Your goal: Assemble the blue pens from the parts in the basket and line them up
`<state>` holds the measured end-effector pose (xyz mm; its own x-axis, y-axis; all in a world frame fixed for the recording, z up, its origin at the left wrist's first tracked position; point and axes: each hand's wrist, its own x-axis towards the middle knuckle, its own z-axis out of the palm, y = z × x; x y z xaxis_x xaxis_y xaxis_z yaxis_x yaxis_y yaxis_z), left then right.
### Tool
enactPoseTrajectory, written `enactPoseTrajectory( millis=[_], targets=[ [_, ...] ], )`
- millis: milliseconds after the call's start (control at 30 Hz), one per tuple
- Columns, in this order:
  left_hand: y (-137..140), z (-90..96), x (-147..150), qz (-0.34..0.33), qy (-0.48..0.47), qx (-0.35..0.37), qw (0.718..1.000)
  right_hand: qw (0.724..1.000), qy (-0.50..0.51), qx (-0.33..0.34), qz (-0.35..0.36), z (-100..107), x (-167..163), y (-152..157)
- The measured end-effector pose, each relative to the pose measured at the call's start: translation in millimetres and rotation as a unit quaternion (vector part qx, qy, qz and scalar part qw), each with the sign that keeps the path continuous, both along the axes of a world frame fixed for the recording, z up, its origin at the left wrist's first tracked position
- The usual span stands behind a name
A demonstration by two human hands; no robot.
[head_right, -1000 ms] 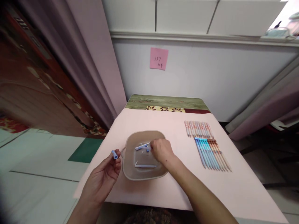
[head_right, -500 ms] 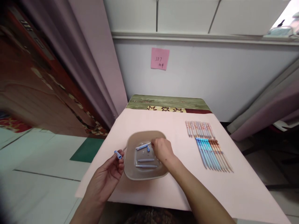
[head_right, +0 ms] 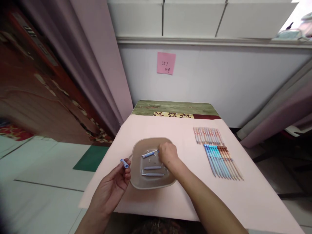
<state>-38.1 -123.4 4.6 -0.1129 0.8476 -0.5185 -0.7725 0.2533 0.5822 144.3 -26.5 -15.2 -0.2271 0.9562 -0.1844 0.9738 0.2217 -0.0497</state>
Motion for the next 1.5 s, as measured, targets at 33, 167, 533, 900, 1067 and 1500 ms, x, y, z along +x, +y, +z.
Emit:
enactPoseTrajectory(
  millis=[33, 167, 533, 900, 1067, 1500],
  targets=[
    [1, 0.2, 1, 0.000, 0.001, 0.002, 1.000, 1.000, -0.002, 0.003, 0.001, 0, 2, 2],
    [2, 3.4, 1, -0.004, 0.002, 0.001, 1.000, 1.000, -0.007, 0.005, 0.010, -8, -1, 4],
    [3, 3.5, -5, 0.009, -0.037, -0.004, 0.999, 0.993, 0.031, -0.005, 0.112, -1, -17, 8],
    [1, -0.9, -12, -0.007, -0.052, 0.012, 0.999, 0.981, 0.017, -0.040, 0.191, -20, -30, 4],
    [2, 0.8, -11, -0.006, -0.055, 0.014, 0.998, 0.982, 0.016, -0.040, 0.184, -14, -28, 3],
    [1, -3.0, -7, -0.015, -0.046, 0.023, 0.999, 0.979, 0.036, -0.068, 0.186, -8, -66, -30]
  ],
)
